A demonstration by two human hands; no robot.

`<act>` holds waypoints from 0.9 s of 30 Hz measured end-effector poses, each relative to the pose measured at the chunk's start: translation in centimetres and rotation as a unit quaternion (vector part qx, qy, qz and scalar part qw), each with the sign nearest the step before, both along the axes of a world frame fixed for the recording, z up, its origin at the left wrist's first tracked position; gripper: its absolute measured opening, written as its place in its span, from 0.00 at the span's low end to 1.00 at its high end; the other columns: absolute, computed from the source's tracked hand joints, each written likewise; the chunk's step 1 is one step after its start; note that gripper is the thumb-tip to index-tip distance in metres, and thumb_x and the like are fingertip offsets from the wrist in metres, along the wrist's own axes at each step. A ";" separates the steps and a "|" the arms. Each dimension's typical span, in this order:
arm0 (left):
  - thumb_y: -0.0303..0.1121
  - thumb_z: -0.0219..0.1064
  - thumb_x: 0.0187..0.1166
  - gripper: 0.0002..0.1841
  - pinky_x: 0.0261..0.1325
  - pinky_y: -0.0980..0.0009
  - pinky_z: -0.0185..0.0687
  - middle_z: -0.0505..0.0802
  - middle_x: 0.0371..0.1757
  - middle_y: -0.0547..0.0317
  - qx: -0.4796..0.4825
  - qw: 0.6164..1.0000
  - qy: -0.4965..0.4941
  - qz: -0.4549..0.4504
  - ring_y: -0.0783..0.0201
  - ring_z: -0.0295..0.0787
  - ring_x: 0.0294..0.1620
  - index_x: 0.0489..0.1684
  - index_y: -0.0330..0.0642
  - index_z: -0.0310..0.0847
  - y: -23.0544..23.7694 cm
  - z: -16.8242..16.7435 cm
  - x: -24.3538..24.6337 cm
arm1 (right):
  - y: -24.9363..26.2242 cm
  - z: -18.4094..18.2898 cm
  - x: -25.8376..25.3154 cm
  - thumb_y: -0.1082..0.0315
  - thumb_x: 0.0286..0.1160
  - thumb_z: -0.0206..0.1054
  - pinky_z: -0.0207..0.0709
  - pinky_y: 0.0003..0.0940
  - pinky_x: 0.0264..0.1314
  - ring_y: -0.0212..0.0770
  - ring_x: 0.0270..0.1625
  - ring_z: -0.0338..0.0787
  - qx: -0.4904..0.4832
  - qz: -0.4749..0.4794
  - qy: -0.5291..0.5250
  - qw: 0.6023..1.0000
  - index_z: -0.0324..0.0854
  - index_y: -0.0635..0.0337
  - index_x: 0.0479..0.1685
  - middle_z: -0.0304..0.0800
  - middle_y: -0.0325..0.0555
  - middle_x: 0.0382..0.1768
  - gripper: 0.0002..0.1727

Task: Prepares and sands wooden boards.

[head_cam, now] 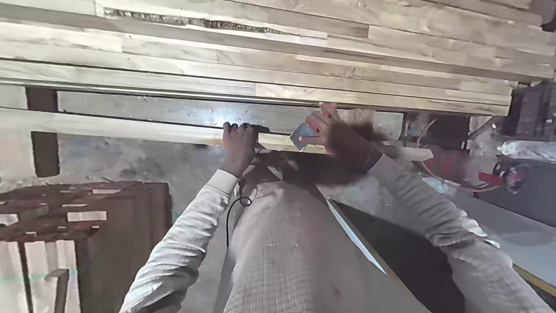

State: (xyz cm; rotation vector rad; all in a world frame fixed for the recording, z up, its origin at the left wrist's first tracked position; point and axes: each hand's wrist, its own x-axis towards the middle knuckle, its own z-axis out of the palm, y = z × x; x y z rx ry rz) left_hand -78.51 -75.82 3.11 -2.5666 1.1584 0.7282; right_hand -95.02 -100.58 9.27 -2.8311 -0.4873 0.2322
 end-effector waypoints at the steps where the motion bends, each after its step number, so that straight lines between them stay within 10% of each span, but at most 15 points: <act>1: 0.25 0.73 0.68 0.13 0.76 0.42 0.67 0.94 0.48 0.48 0.007 1.000 -0.001 0.002 0.45 0.91 0.52 0.50 0.41 0.87 -0.2 0.1 0.0 | -0.4 -0.4 0.0 0.81 0.67 0.68 0.52 0.72 0.89 0.65 0.74 0.79 -0.007 0.004 -0.012 1.000 0.89 0.30 0.63 0.84 0.61 0.66 0.31; 10: 0.25 0.76 0.65 0.14 0.76 0.38 0.65 0.94 0.45 0.47 -0.031 0.999 0.006 -0.012 0.43 0.90 0.51 0.49 0.40 0.88 0.4 0.2 0.1 | -1.7 0.4 -1.3 0.76 0.66 0.73 0.49 0.73 0.88 0.66 0.72 0.80 -0.080 -0.011 0.024 0.996 0.89 0.32 0.62 0.84 0.61 0.64 0.28; 15: 0.27 0.78 0.66 0.12 0.71 0.35 0.67 0.94 0.42 0.46 -0.051 0.998 0.032 -0.034 0.41 0.90 0.49 0.45 0.42 0.88 0.9 0.4 0.6 | -1.6 5.8 -4.7 0.62 0.82 0.66 0.41 0.66 0.93 0.67 0.86 0.66 -0.098 -0.131 0.180 0.970 0.88 0.42 0.66 0.82 0.58 0.72 0.17; 18: 0.39 0.76 0.71 0.25 0.73 0.29 0.64 0.94 0.57 0.43 0.053 0.987 0.146 -0.046 0.37 0.88 0.61 0.71 0.59 0.83 -0.9 1.3 3.3 | -3.2 8.2 -9.9 0.59 0.81 0.68 0.42 0.68 0.92 0.60 0.86 0.68 -0.092 -0.297 0.287 0.906 0.90 0.36 0.63 0.85 0.48 0.72 0.15; 20: 0.44 0.76 0.71 0.36 0.69 0.26 0.69 0.92 0.65 0.46 0.092 0.971 0.198 -0.099 0.37 0.87 0.67 0.84 0.71 0.71 -2.3 1.3 5.4 | -4.6 3.5 -20.4 0.61 0.68 0.71 0.62 0.69 0.77 0.56 0.67 0.83 -0.022 -0.427 0.104 0.898 0.93 0.39 0.50 0.90 0.47 0.56 0.13; 23: 0.39 0.79 0.65 0.34 0.71 0.31 0.72 0.89 0.66 0.37 0.030 0.986 0.098 -0.130 0.35 0.85 0.68 0.76 0.42 0.77 -2.1 1.0 4.2 | -0.7 2.4 -27.7 0.65 0.83 0.66 0.85 0.54 0.57 0.46 0.49 0.93 0.134 -0.632 0.019 0.763 0.90 0.55 0.55 0.94 0.48 0.48 0.11; 27: 0.29 0.67 0.77 0.20 0.60 0.34 0.80 0.91 0.52 0.28 -0.143 0.975 -0.023 -0.168 0.31 0.90 0.55 0.64 0.25 0.78 -0.1 -1.9 2.9 | 5.7 2.6 -26.0 0.67 0.90 0.57 0.82 0.44 0.41 0.43 0.36 0.86 0.371 -0.788 -0.024 0.490 0.81 0.62 0.67 0.89 0.53 0.45 0.15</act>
